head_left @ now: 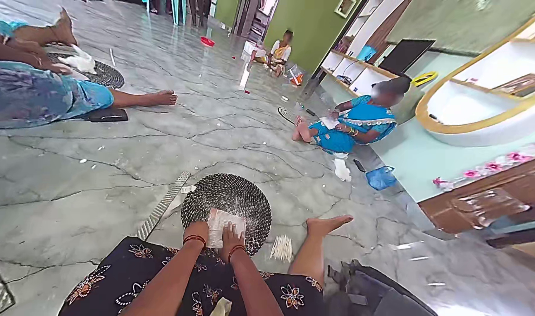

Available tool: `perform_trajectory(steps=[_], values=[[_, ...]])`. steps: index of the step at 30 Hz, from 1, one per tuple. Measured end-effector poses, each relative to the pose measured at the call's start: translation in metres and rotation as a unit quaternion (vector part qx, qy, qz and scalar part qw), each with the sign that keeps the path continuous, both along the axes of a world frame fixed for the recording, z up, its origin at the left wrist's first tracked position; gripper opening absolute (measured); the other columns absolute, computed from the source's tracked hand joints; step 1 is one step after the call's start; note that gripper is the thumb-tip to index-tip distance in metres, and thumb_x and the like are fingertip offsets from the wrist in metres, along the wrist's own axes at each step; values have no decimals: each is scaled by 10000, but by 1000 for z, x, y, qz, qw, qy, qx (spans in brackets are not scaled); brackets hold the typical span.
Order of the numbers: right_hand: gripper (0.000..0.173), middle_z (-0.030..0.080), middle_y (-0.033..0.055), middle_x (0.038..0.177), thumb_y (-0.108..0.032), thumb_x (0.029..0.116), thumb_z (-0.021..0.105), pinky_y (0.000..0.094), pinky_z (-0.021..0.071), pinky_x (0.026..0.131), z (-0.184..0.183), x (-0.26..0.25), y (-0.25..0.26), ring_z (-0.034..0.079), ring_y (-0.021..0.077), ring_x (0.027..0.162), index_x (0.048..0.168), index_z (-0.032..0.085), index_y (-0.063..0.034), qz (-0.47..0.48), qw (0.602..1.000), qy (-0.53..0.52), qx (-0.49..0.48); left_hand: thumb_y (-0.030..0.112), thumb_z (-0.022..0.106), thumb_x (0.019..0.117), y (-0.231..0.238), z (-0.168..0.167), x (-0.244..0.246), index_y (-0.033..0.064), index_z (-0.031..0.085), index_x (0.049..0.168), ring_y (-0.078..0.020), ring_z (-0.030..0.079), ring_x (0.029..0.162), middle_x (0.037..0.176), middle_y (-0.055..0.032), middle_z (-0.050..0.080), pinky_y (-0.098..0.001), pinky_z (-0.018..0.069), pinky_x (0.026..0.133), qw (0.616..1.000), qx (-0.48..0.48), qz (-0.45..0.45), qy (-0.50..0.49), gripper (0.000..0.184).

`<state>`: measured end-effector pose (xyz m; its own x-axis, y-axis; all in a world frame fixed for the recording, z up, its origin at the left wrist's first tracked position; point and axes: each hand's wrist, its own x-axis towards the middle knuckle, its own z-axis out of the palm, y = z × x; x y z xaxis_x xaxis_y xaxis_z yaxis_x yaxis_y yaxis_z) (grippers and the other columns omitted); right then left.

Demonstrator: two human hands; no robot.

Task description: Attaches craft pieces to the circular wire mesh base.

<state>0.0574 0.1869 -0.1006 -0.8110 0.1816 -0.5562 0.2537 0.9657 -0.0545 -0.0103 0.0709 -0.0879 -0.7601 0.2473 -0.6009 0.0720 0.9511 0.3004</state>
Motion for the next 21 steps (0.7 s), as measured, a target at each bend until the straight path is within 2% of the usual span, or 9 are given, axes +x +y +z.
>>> perform_trajectory(steps=[2,4,7,10,12,14,16,18,21], values=[[841,64,116,1748,-408,1040,582,675,104,1248,-3,-5,3,31,337,1613,1665,121,-86,9,1000,-2,-1,169,616,998,0,-3,-4,-16,674,1280,-411,572,1345,1429,-233,603,-604,509,1049,1000,-6,-5,5,343],[758,134,138,1735,-346,1061,556,618,142,1265,-10,0,-2,95,344,1608,1653,178,-62,-8,1000,15,3,178,637,990,1,-6,-4,-20,667,1290,-422,561,1353,1439,-243,591,-614,500,1054,1000,-3,-1,5,360],[620,252,205,1691,-185,1081,496,536,206,1272,-18,12,-19,211,369,1581,1619,253,4,-48,998,38,15,183,640,990,2,-8,0,-48,647,1305,-424,528,1387,1466,-258,561,-604,483,1082,1000,-4,-2,4,390],[571,331,224,1653,-47,1050,454,539,239,1258,-15,21,-32,287,375,1554,1596,303,23,-72,996,43,22,169,601,1012,-2,-4,4,-49,647,1306,-429,516,1398,1464,-266,560,-604,470,1098,1000,-2,-15,2,369],[631,327,195,1663,-104,1026,536,585,222,1253,-6,20,-30,271,361,1562,1608,306,-17,-77,996,53,14,163,603,1014,-5,1,5,-56,646,1303,-433,512,1398,1465,-269,557,-605,465,1103,1000,1,-22,3,366],[831,199,176,1713,-242,984,659,647,188,1240,0,15,-19,167,370,1590,1652,195,-69,-60,996,58,7,133,615,997,-4,4,5,-62,653,1286,-436,513,1394,1466,-268,554,-609,476,1090,1000,8,-21,2,351],[965,93,153,1738,-371,960,694,681,150,1236,-1,6,-4,79,362,1606,1668,99,-95,-20,999,30,7,127,601,1006,-2,1,4,-56,654,1290,-426,520,1392,1462,-261,561,-601,479,1091,1000,12,-8,2,342],[933,60,125,1746,-451,1005,621,690,125,1238,-4,0,4,43,342,1612,1670,69,-99,3,1000,-3,6,134,583,1019,-1,0,2,-45,654,1295,-420,523,1392,1459,-252,568,-594,478,1094,1000,9,0,4,336],[798,134,123,1738,-363,1048,563,656,138,1250,-11,3,1,99,338,1608,1665,135,-93,-10,1000,9,3,139,595,1012,0,-1,-1,-44,655,1295,-428,515,1398,1467,-259,560,-595,477,1096,1000,10,3,2,342]])
